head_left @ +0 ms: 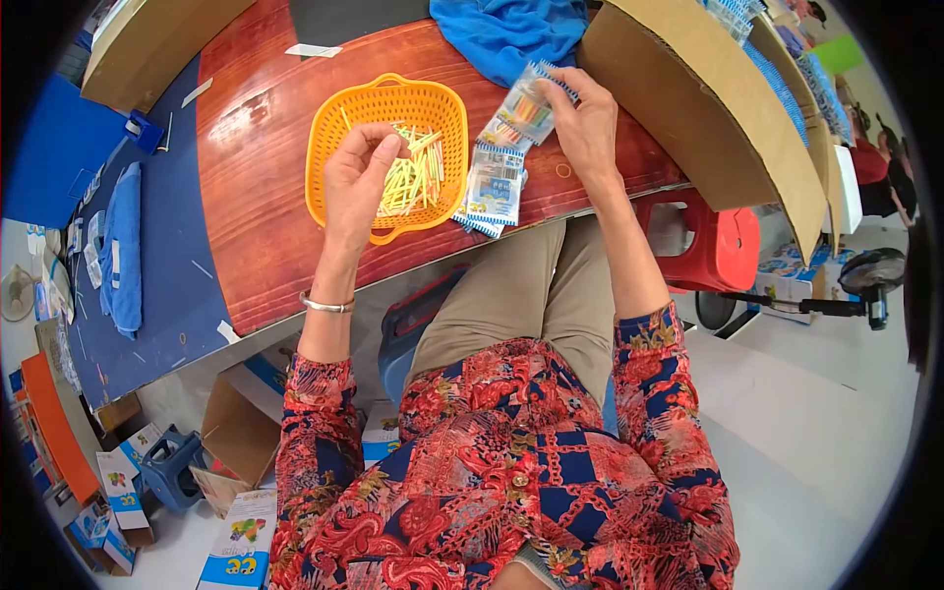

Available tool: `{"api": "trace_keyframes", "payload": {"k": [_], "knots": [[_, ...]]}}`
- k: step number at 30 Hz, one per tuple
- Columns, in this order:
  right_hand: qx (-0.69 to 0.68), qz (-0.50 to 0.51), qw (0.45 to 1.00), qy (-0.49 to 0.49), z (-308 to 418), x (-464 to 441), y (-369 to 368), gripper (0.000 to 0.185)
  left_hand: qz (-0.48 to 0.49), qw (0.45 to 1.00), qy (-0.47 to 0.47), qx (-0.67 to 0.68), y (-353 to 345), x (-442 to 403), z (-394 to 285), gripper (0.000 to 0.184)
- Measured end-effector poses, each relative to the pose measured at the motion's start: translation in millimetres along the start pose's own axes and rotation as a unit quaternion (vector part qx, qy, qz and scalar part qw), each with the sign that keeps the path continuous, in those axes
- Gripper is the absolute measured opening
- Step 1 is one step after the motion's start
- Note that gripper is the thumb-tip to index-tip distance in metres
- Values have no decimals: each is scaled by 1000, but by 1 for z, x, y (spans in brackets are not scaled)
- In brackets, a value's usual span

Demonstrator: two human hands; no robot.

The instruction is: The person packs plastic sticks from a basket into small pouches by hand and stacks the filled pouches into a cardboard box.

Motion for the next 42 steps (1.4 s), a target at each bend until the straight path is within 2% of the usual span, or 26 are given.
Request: {"api": "trace_keyframes", "payload": {"k": [3, 7, 10, 13, 16, 17, 20, 24, 28, 33, 36, 37, 40, 42], "knots": [[-3, -5, 1000, -27, -38, 10, -10, 19, 5, 999, -18, -32, -7, 3, 0, 9], [-17, 58, 993, -106, -64, 20, -30, 18, 26, 993, -13, -114, -11, 10, 2, 10], [171, 10, 985, 28, -50, 26, -26, 24, 27, 990, -28, -138, -16, 16, -3, 10], [249, -12, 963, 102, -19, 41, -17, 34, 28, 981, -62, -184, -15, 17, -2, 10], [210, 183, 954, 108, 4, 71, -25, 38, 20, 982, -57, -180, -16, 17, -1, 9], [208, 183, 957, 88, -1, 82, -29, 37, 21, 982, -58, -181, -17, 17, 0, 9], [200, 175, 961, 73, -13, 101, -32, 34, 21, 982, -58, -178, -19, 17, 2, 8], [182, 85, 977, 77, -26, 109, -38, 22, 24, 983, -57, -173, -21, 18, 5, 7], [165, 44, 982, 86, -25, 107, -39, 12, 17, 986, -57, -155, -22, 19, 6, 8], [158, 13, 984, 83, -17, 104, -30, 10, 21, 988, -35, -149, -22, 18, 8, 11], [158, -43, 982, 97, 11, 91, -13, 10, 39, 989, -16, -140, -30, 19, -1, 17], [152, -45, 981, 114, 22, 86, -9, 12, 48, 989, -9, -138, -35, 20, -7, 19], [160, -55, 967, 191, 54, 73, -9, 13, 61, 996, 63, -8, -57, 21, -11, 21], [170, -17, 957, 236, 75, 63, -17, 15, 87, 994, 63, 29, -67, 21, -13, 22]]}}
Point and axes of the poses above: each hand's wrist, its own x-axis away from the middle knuckle, its own y-axis out of the back of the hand, z = x × y, the point moved 6 cm from there along -x, towards the middle knuckle, and after that the axes turned 3 degrees about -z, right-handed, at the moved point
